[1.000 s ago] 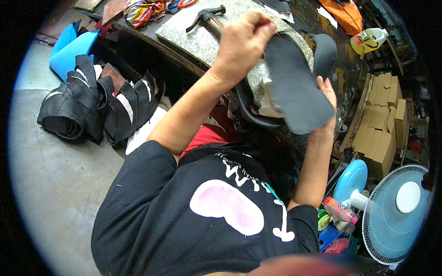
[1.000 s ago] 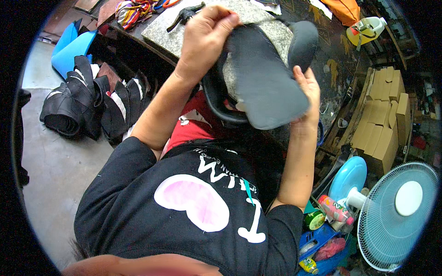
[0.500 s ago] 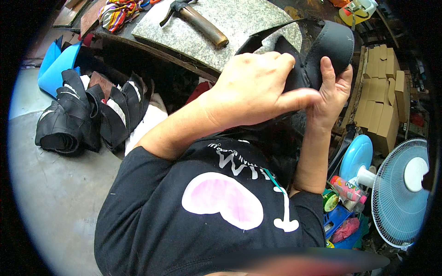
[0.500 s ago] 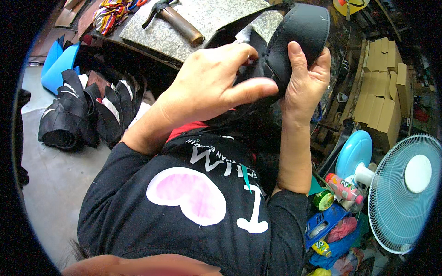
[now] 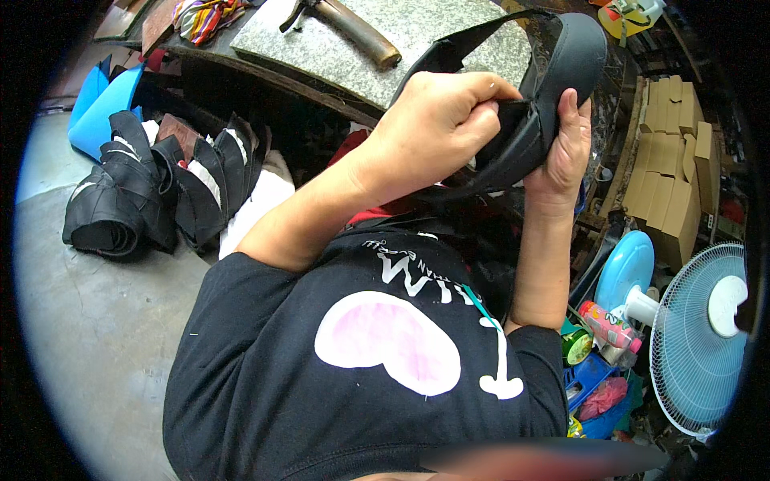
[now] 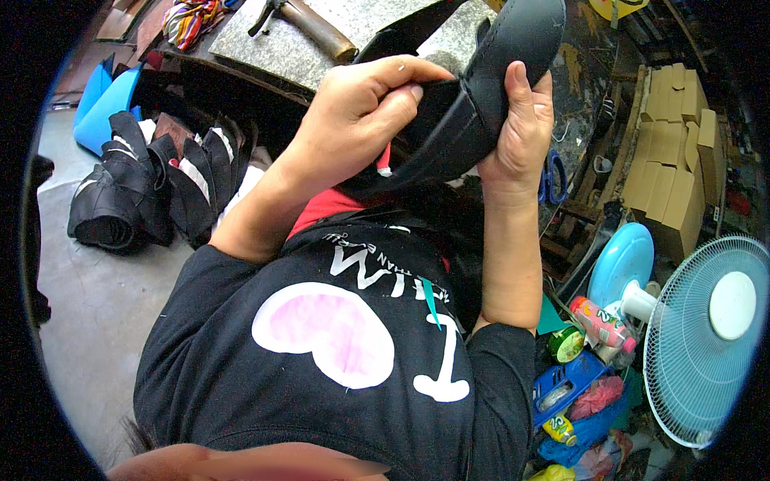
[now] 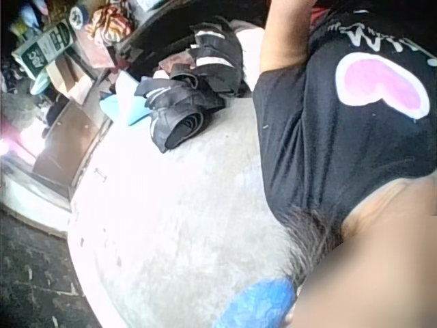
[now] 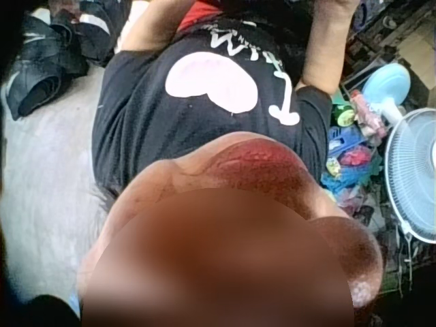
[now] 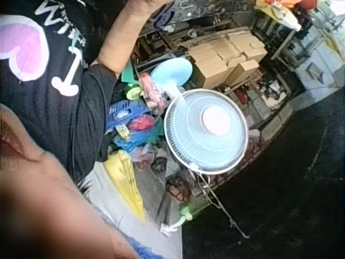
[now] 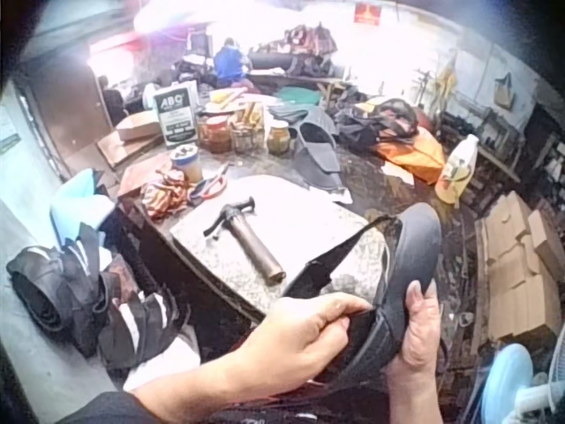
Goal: The person uses scissors to trim excess material from a black shoe upper, repeatedly repositioning the piece and cutting along its edges. They then fold and inspect the trimmed part, aligning edges and checking the fit.
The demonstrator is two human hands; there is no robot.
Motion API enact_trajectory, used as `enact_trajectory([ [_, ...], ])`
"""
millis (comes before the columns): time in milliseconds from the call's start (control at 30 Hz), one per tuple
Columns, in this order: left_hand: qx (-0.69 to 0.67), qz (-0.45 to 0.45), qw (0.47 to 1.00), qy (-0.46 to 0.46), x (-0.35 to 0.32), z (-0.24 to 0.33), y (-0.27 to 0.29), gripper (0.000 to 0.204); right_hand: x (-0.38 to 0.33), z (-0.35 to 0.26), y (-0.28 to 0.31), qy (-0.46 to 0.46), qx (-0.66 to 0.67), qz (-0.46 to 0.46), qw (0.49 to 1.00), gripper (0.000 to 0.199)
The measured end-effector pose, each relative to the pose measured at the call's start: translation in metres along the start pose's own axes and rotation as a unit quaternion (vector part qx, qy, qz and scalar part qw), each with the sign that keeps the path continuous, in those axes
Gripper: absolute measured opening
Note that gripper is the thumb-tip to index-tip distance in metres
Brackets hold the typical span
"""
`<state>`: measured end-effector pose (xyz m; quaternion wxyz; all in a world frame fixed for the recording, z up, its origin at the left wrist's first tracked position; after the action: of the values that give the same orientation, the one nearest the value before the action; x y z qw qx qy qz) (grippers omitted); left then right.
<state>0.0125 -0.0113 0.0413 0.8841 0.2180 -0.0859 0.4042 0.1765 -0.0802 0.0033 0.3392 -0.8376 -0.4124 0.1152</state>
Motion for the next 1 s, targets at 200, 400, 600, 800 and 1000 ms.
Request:
enact_trajectory([
  [200,0.119,-0.005,0.993,0.006,-0.003,-0.007,0.0,0.036,-0.016,0.01,-0.005,0.087,-0.181,0.008,0.98,0.038],
  [400,-0.003,-0.015,0.997,0.075,0.0,-0.045,0.001,0.034,-0.013,-0.038,0.052,0.135,-0.661,-0.009,0.738,0.031],
  [600,-0.023,-0.039,0.995,0.087,0.009,-0.06,0.002,0.027,-0.034,-0.077,0.106,0.041,-0.848,0.037,0.527,0.036],
  [800,0.009,-0.025,0.999,0.045,0.01,-0.057,-0.001,0.029,-0.047,-0.084,0.115,-0.063,-0.872,0.093,0.476,0.036],
  [1000,0.093,0.0,0.996,-0.009,0.009,-0.041,-0.004,0.03,-0.053,-0.083,0.13,-0.116,-0.557,0.165,0.806,0.021],
])
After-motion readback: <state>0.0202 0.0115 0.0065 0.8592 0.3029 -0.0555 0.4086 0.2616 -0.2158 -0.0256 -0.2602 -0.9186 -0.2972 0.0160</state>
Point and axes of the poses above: each hand's wrist, its own x-axis towards the middle knuckle, its own y-axis out of the back of the hand, z = x × y, the point moved 3 cm from there along x, towards the middle knuckle, and after that the axes turned 7 degrees about z, right-handed, at the moved point
